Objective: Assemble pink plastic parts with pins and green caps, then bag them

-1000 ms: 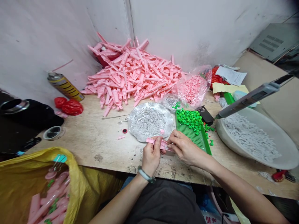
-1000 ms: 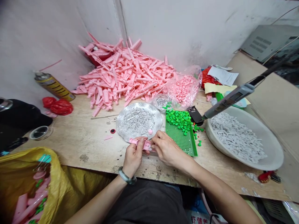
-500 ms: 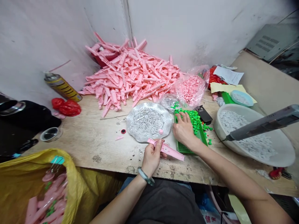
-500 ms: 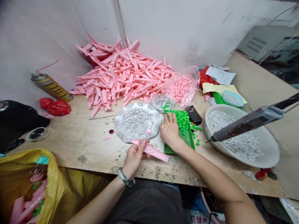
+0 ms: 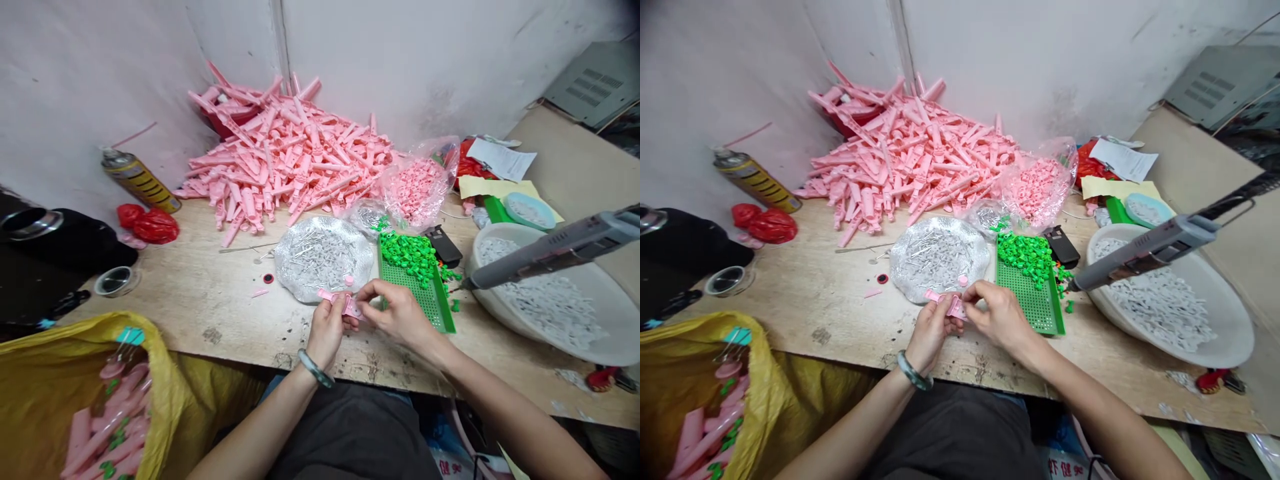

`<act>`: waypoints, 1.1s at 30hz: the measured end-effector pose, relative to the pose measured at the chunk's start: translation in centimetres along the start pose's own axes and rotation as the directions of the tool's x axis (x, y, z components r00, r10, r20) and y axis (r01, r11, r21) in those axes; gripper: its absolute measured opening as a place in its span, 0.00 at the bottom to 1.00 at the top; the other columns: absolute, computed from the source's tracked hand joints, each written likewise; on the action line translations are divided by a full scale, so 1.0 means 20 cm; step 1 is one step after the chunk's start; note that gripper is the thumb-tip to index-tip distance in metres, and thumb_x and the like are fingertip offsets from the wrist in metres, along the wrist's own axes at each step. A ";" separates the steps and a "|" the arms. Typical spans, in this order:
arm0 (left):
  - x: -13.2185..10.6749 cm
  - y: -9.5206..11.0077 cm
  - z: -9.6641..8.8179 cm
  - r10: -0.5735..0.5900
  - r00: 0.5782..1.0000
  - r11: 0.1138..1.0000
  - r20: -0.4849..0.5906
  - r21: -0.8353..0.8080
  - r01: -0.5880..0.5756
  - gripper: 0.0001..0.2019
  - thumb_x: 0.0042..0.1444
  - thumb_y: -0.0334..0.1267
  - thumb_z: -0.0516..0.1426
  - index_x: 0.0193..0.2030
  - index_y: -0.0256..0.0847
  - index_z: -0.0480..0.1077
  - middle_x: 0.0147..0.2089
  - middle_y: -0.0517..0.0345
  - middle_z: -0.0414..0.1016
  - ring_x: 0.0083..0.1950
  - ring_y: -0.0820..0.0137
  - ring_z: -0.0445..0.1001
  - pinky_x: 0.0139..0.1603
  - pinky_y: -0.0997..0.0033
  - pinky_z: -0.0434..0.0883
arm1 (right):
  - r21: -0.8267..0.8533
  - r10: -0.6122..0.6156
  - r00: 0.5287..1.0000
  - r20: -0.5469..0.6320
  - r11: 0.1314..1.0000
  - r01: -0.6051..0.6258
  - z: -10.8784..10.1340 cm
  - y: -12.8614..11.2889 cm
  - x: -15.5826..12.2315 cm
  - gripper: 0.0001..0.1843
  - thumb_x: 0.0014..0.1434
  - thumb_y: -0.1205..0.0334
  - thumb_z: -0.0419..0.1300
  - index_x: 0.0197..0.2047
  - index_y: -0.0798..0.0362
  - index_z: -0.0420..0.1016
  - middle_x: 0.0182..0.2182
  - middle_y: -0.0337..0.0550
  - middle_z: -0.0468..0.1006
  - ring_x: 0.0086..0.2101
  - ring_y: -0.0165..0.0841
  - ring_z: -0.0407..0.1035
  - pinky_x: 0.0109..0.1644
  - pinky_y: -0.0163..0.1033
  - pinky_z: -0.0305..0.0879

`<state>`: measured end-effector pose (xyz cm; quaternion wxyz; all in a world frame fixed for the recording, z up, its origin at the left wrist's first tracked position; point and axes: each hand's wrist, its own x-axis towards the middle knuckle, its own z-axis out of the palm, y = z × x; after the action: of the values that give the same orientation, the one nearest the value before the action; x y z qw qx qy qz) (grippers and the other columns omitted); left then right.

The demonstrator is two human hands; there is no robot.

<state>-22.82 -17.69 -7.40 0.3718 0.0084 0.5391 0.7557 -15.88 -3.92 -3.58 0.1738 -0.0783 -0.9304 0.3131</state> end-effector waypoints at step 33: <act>0.00 0.04 -0.01 0.105 0.994 0.981 -0.019 0.169 -0.100 0.22 0.56 0.51 0.59 0.46 0.32 0.73 0.33 0.53 0.78 0.29 0.69 0.75 0.29 0.72 0.72 | -0.221 -0.368 0.929 -0.033 0.909 0.352 0.07 -0.09 -0.14 0.12 0.60 0.72 0.54 0.44 0.53 0.75 0.43 0.46 0.81 0.43 0.36 0.75 0.56 0.45 0.69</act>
<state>-23.39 -17.94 -6.95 0.3229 0.0570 0.6046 0.7259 -13.97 -6.89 -4.30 0.2536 0.0652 -0.9496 0.1721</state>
